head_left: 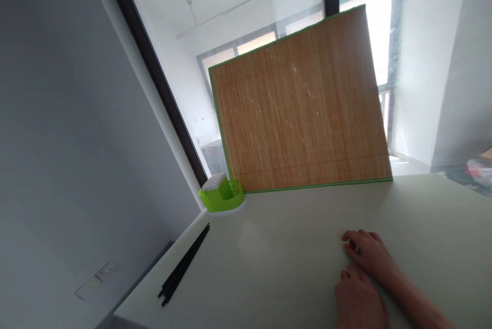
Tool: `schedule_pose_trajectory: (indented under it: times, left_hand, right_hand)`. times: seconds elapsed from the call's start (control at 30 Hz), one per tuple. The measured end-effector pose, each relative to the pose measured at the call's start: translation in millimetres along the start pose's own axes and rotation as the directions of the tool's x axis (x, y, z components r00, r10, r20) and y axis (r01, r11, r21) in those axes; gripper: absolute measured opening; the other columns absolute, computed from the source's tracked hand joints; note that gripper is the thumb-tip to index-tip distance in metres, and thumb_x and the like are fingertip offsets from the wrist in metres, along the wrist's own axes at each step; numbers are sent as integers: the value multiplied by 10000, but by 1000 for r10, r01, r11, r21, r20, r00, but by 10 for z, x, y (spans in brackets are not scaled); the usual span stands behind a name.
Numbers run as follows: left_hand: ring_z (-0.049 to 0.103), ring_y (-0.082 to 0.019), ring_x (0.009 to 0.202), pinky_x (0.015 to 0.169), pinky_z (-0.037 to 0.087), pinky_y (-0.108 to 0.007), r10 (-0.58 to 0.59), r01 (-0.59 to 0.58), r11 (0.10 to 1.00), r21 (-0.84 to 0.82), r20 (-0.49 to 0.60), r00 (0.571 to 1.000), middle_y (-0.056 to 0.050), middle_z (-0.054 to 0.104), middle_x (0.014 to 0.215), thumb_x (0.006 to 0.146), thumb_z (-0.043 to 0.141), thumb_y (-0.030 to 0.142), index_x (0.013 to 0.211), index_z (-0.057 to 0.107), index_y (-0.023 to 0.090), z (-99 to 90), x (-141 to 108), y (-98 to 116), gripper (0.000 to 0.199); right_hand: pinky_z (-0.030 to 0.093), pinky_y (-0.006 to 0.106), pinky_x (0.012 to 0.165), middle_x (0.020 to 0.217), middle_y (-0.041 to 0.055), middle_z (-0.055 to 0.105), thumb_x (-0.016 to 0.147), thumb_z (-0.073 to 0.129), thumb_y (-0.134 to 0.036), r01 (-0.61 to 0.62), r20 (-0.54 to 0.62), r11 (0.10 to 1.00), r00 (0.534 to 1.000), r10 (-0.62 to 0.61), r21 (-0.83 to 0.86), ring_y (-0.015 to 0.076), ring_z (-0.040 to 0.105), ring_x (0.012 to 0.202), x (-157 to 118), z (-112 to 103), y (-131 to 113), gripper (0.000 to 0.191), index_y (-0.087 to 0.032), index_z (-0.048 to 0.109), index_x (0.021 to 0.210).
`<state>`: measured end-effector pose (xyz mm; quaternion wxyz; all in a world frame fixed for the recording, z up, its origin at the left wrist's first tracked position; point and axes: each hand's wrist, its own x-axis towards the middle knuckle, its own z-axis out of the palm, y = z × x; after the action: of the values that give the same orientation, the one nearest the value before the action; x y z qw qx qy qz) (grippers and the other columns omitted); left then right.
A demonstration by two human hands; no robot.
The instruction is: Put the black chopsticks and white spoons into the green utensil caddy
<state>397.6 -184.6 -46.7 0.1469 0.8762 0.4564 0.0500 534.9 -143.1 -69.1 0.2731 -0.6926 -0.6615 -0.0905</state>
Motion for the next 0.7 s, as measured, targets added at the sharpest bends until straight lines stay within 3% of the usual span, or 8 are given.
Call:
schedule_pose_trajectory:
  times: [0.2,0.3,0.4,0.47,0.53,0.63,0.7]
  left_hand:
    - [428,-349,1074,877,397,-528,55,-40,986,-160,91,994,-201,474,1228,798,503,517,1317,420,124,-114,-190,-81,656]
    - [438,-330,1065,887,402,-514,80,-67,976,-207,53,995,-174,491,1227,777,495,605,1328,407,156,-183,-228,-194,716]
    - [464,-288,1067,920,411,-445,97,-102,969,-224,-34,995,-121,518,1211,777,487,639,1343,389,200,-321,-248,-452,723]
    - [467,-252,1094,956,400,-380,78,-98,977,-191,-110,991,-93,508,1242,821,462,594,1378,344,213,-469,-244,-741,684]
    - [451,-228,1135,987,375,-326,5,-23,994,-105,-175,985,-92,487,1279,875,430,492,1401,314,188,-659,-225,-1129,619]
    - [451,-217,1151,992,355,-292,-193,218,969,113,-198,961,-118,496,1274,897,402,304,1384,344,129,-999,-214,-1842,520]
    - [456,-201,1158,969,361,-258,-353,401,866,299,-202,913,-119,508,1260,891,373,201,1353,380,120,-1234,-258,-2341,470]
  right_hand:
    - [349,412,825,794,-13,694,817,501,-263,133,-8,987,991,-134,-86,214,628,792,-35,16,67,147,-269,645,849]
    - [331,444,868,866,9,703,816,509,-305,204,-75,968,973,-217,-146,238,625,842,-34,39,99,170,-265,647,907]
    - [328,460,881,923,31,696,824,512,-356,249,-126,955,954,-271,-162,263,606,900,-34,40,56,212,-257,637,963]
    - [332,463,885,931,30,692,833,515,-368,285,-132,946,943,-305,-153,265,597,914,-40,31,-24,211,-260,634,970]
    - [335,461,897,930,23,689,844,519,-359,331,-119,935,931,-346,-129,253,594,913,-50,15,-128,190,-268,632,967]
    - [323,472,934,925,14,681,857,520,-328,388,-107,917,912,-396,-90,237,591,909,-65,-24,-280,157,-278,626,961]
    - [308,491,955,927,18,677,859,517,-317,404,-120,911,904,-411,-76,237,590,903,-72,-53,-352,155,-278,622,967]
